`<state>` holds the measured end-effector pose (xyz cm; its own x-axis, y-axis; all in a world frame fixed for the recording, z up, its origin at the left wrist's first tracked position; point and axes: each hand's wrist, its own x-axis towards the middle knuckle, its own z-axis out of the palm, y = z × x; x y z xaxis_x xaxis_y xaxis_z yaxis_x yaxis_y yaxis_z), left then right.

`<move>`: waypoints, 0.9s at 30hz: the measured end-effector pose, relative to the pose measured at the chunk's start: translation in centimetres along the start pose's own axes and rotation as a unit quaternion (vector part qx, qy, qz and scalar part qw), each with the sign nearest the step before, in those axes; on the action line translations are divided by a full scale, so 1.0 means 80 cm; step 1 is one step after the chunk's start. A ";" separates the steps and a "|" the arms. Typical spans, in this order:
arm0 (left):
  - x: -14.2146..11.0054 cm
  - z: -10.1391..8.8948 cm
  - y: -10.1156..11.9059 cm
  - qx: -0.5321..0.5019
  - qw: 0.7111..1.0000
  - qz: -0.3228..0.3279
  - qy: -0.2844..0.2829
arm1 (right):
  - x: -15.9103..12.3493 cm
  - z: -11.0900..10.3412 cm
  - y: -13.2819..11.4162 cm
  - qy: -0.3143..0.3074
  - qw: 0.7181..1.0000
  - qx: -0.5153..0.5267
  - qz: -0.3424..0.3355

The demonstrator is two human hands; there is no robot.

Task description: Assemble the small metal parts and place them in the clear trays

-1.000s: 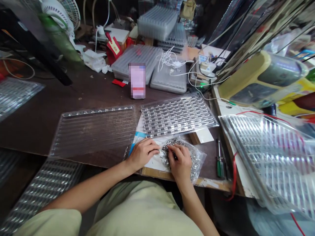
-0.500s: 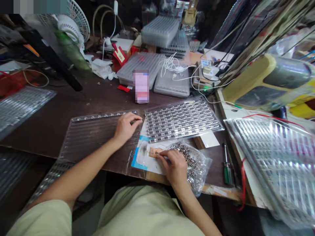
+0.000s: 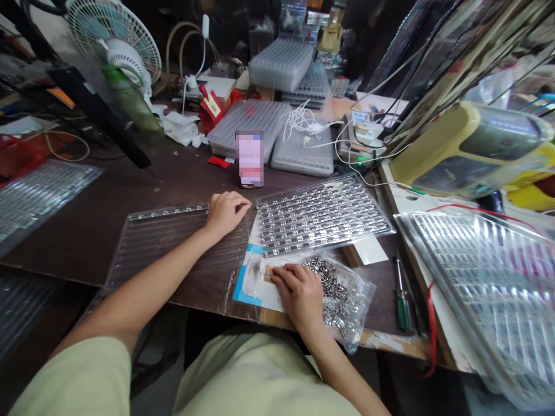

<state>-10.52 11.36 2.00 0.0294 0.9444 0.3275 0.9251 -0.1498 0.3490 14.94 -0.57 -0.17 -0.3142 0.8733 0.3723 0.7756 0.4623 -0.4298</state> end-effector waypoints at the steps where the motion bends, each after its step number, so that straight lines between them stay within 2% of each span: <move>1: 0.010 0.007 0.012 -0.010 1.000 0.013 -0.010 | -0.001 -0.005 0.002 0.005 1.000 -0.016 0.001; 5: 0.037 0.020 0.038 -0.016 0.999 0.014 -0.029 | -0.011 -0.027 0.019 0.025 0.994 -0.104 0.024; 8: 0.031 0.009 0.038 -0.080 0.996 -0.020 -0.018 | -0.017 -0.033 0.030 0.021 0.991 -0.131 0.029; 10: 0.013 -0.004 0.037 -0.187 0.981 -0.051 -0.026 | -0.018 -0.032 0.034 0.018 0.991 -0.130 0.027; 13: -0.032 -0.022 0.042 -0.339 0.930 -0.094 -0.107 | -0.015 -0.027 0.036 0.019 0.992 -0.120 0.027; 15: -0.066 -0.028 0.051 -0.382 0.904 -0.113 -0.155 | -0.013 -0.026 0.036 0.024 0.993 -0.111 0.025; 16: -0.083 -0.029 0.057 -0.390 0.899 -0.115 -0.160 | -0.012 -0.026 0.036 0.028 0.994 -0.105 0.025; 18: -0.111 -0.026 0.070 -0.382 0.906 -0.106 -0.150 | -0.011 -0.026 0.036 0.038 0.995 -0.091 0.028; 21: -0.138 -0.014 0.091 -0.334 0.932 -0.083 -0.112 | -0.012 -0.027 0.035 0.048 0.996 -0.061 0.035; 27: -0.149 0.009 0.118 -0.285 0.956 0.000 -0.073 | -0.016 -0.031 0.033 0.060 0.995 0.057 0.053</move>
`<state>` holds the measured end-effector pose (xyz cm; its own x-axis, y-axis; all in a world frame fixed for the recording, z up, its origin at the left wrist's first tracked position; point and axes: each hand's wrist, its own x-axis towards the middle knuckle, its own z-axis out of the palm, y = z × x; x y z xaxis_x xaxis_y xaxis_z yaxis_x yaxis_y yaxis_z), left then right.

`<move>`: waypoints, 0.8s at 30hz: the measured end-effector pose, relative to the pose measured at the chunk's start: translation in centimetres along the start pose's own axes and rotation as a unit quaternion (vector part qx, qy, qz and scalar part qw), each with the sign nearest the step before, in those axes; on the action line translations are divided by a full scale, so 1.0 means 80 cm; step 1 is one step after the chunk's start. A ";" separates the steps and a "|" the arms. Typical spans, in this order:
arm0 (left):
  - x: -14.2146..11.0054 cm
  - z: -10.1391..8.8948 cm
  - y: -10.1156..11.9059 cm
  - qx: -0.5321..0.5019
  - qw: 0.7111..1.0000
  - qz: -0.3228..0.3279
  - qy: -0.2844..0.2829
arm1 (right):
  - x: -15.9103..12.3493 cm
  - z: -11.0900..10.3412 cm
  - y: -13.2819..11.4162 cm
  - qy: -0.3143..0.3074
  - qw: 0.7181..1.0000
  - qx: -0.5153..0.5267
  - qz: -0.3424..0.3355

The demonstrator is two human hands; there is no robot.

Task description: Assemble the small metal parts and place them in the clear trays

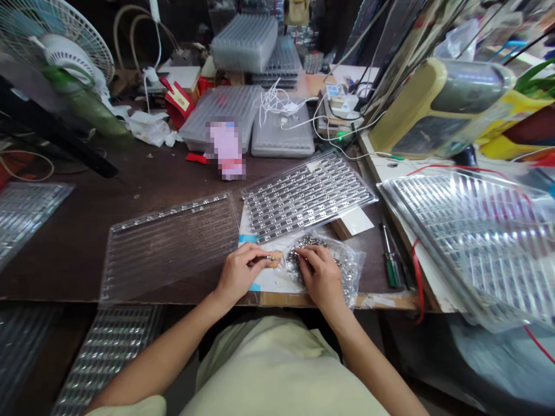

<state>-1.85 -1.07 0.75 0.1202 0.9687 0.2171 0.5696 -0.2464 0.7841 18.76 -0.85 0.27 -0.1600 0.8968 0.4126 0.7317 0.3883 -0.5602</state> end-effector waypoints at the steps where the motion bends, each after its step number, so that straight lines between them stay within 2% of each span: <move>1: 0.000 0.003 0.000 0.010 1.000 0.008 -0.001 | 0.000 -0.001 -0.001 0.001 1.000 0.020 0.003; 10: 0.001 0.009 -0.001 0.059 0.997 0.041 -0.002 | 0.000 -0.005 -0.007 -0.017 0.997 0.079 0.010; 17: 0.001 0.010 -0.001 0.061 0.997 0.048 -0.012 | 0.006 0.004 -0.010 -0.020 0.999 0.041 0.014; 24: 0.004 0.000 -0.002 -0.016 0.995 0.003 0.098 | 0.014 0.035 -0.034 -0.054 0.998 -0.031 -0.016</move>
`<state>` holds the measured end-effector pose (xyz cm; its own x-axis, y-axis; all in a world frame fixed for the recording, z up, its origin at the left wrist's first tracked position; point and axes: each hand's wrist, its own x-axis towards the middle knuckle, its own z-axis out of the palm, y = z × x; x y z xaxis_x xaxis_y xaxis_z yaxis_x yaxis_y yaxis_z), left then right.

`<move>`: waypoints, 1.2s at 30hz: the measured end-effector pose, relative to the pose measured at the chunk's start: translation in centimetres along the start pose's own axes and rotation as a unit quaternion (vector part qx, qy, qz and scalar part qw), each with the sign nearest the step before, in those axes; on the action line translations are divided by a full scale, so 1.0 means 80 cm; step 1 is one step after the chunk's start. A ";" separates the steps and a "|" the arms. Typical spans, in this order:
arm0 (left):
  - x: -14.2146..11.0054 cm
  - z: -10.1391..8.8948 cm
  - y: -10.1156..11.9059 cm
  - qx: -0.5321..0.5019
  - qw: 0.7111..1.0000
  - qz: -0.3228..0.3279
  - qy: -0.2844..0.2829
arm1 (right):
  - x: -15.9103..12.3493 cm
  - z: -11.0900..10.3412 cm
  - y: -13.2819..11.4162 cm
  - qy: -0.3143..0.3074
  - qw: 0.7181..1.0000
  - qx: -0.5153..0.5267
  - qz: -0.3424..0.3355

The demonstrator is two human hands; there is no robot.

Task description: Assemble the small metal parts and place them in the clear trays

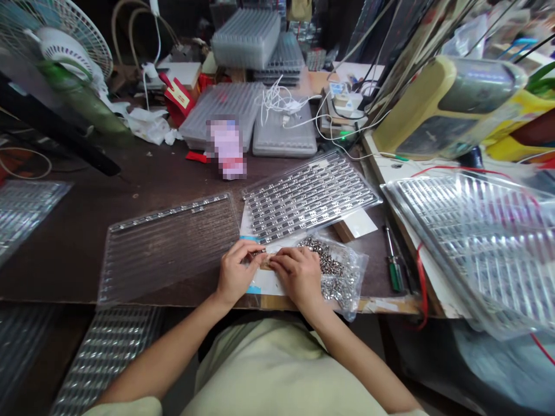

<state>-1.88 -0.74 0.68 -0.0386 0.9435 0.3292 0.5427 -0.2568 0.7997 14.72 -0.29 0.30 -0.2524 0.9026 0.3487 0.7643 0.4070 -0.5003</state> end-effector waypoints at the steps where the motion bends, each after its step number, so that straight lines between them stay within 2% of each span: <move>1: 0.001 -0.001 0.000 0.000 1.000 -0.003 0.002 | 0.001 0.003 -0.003 -0.002 1.000 -0.006 0.001; 4: 0.002 -0.003 0.001 -0.003 1.000 -0.005 -0.005 | -0.001 0.003 -0.004 -0.010 1.000 -0.024 -0.001; 9: 0.004 -0.001 0.002 0.000 0.999 -0.009 -0.030 | -0.011 -0.024 0.015 0.019 0.995 -0.099 0.014; 12: 0.006 0.006 0.008 0.012 0.997 0.019 -0.072 | -0.017 -0.035 0.027 0.015 0.989 -0.145 0.018; 15: 0.007 0.017 0.014 0.032 0.992 0.060 -0.111 | -0.019 -0.035 0.032 0.008 0.988 -0.153 0.012; 19: 0.004 0.027 0.015 0.055 0.988 0.083 -0.119 | -0.018 -0.030 0.031 0.023 0.987 -0.157 0.012; 24: 0.004 0.029 0.009 0.053 0.988 0.088 -0.119 | -0.019 -0.027 0.032 0.052 0.990 -0.128 0.015; 32: 0.000 0.034 0.008 0.028 0.989 0.083 -0.120 | -0.019 -0.026 0.037 0.065 0.996 -0.053 0.009; 36: 0.013 0.021 0.010 0.010 0.993 0.075 -0.096 | -0.015 -0.030 0.035 0.074 0.997 0.006 -0.014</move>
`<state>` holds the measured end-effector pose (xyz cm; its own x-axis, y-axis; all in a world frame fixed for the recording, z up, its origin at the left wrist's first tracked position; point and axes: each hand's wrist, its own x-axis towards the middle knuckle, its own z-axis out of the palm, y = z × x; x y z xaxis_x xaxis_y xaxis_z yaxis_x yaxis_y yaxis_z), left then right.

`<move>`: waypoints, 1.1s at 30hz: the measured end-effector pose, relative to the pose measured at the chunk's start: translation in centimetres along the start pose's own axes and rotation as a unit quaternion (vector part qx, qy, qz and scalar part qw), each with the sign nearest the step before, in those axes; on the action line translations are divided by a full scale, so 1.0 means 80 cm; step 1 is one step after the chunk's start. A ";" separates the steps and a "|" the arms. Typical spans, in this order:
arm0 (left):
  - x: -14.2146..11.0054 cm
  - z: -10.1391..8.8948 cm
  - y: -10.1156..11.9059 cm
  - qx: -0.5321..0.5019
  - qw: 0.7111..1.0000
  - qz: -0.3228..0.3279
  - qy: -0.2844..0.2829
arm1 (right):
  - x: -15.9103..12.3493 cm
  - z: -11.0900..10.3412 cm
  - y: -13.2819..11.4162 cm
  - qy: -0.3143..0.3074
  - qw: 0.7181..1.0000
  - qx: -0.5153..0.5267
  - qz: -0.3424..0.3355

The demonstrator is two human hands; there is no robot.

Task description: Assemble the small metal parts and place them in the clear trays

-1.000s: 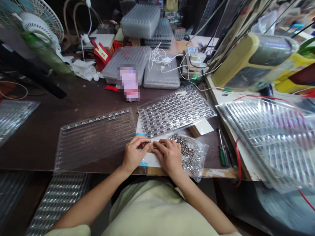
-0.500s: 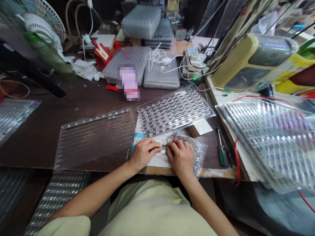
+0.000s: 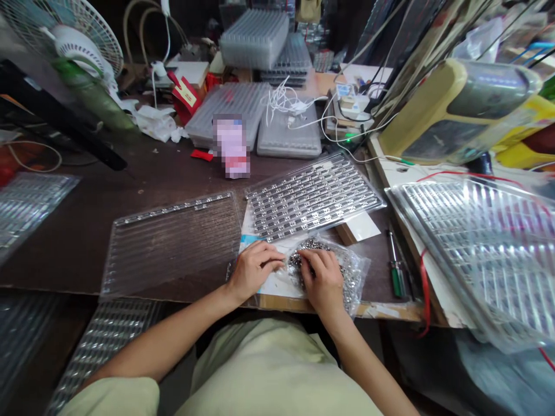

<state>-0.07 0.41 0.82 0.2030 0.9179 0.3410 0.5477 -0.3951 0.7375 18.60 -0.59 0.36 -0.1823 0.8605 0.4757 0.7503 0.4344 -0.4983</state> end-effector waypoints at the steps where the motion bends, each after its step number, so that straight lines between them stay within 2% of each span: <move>1: 0.009 -0.011 -0.005 0.007 1.000 -0.007 0.012 | 0.001 -0.001 -0.001 0.000 1.000 0.013 -0.001; 4: 0.045 -0.060 -0.039 0.079 0.993 -0.051 0.067 | 0.003 -0.002 -0.006 -0.013 0.998 0.057 -0.003; 7: 0.076 -0.112 -0.092 0.208 0.966 -0.098 0.117 | 0.003 0.004 -0.013 -0.041 0.995 0.086 -0.008; 10: 0.081 -0.144 -0.134 0.288 0.941 -0.134 0.116 | 0.005 0.017 -0.022 -0.057 0.996 0.072 0.004; 12: 0.072 -0.154 -0.147 0.315 0.931 -0.143 0.114 | 0.007 0.025 -0.027 -0.065 0.997 0.043 0.012; 15: 0.059 -0.158 -0.146 0.337 0.922 -0.141 0.128 | 0.009 0.032 -0.032 -0.072 0.997 0.001 0.013; 17: 0.063 -0.152 -0.136 0.334 0.926 -0.125 0.126 | 0.010 0.034 -0.032 -0.073 0.997 -0.010 0.014; 21: 0.102 -0.114 -0.108 0.291 0.953 -0.070 0.044 | 0.009 0.036 -0.031 -0.086 0.996 -0.005 0.010; 24: 0.137 -0.085 -0.094 0.283 0.956 -0.070 0.003 | 0.008 0.038 -0.034 -0.088 0.996 -0.017 -0.001; 27: 0.150 -0.081 -0.091 0.272 0.958 -0.094 0.003 | 0.009 0.032 -0.035 -0.089 0.995 -0.038 -0.007; 29: 0.141 -0.093 -0.088 0.218 0.969 -0.109 0.029 | 0.008 0.022 -0.031 -0.081 0.995 -0.063 -0.004; 31: 0.119 -0.107 -0.082 0.108 0.985 -0.129 0.049 | 0.006 0.010 -0.023 -0.068 0.992 -0.104 0.004; 33: 0.088 -0.116 -0.071 -0.022 0.986 -0.160 0.033 | 0.003 0.000 -0.014 -0.067 0.987 -0.146 0.004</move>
<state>-9.26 8.81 4.45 -0.0290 0.9921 0.1221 0.5392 -0.0873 0.8376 17.73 -0.89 1.04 -0.2431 0.9000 0.3618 0.8998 0.3485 -0.2624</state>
